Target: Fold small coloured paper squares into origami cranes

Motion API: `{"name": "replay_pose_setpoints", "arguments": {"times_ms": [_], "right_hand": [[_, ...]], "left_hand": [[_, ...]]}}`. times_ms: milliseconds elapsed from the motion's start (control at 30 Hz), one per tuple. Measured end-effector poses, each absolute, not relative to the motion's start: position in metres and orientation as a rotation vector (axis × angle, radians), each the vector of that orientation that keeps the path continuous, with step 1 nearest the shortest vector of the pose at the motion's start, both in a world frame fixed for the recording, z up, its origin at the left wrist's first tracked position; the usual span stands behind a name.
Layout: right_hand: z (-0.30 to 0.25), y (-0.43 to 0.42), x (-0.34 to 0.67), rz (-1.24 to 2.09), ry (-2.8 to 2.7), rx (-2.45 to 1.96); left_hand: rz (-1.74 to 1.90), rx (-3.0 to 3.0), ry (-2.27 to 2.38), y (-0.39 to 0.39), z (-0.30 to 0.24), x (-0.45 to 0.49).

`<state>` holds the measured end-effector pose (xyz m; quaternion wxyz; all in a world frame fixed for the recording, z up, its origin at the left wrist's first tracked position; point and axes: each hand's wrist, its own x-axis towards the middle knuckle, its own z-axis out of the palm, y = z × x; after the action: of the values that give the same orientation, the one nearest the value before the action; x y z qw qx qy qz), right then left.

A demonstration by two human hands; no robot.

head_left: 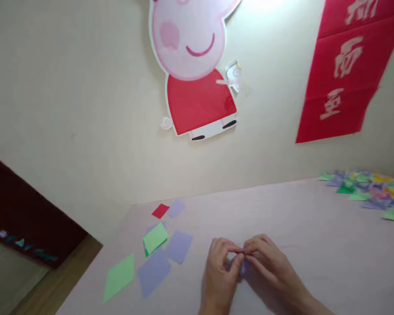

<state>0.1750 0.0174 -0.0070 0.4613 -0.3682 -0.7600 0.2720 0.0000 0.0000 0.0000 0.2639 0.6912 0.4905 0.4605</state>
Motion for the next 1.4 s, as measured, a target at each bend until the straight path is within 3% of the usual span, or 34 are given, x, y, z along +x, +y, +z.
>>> {"name": "replay_pose_setpoints", "arguments": {"times_ms": [833, 1400], "right_hand": [[-0.009, 0.02, 0.175, 0.853, -1.66, -1.066], [-0.004, 0.017, 0.177, 0.753, -1.72, -1.073]], "left_hand": [[1.207, 1.804, 1.428, -0.002, 0.007, 0.004], [1.193, 1.903, 1.453, -0.003, 0.012, 0.005]]}}
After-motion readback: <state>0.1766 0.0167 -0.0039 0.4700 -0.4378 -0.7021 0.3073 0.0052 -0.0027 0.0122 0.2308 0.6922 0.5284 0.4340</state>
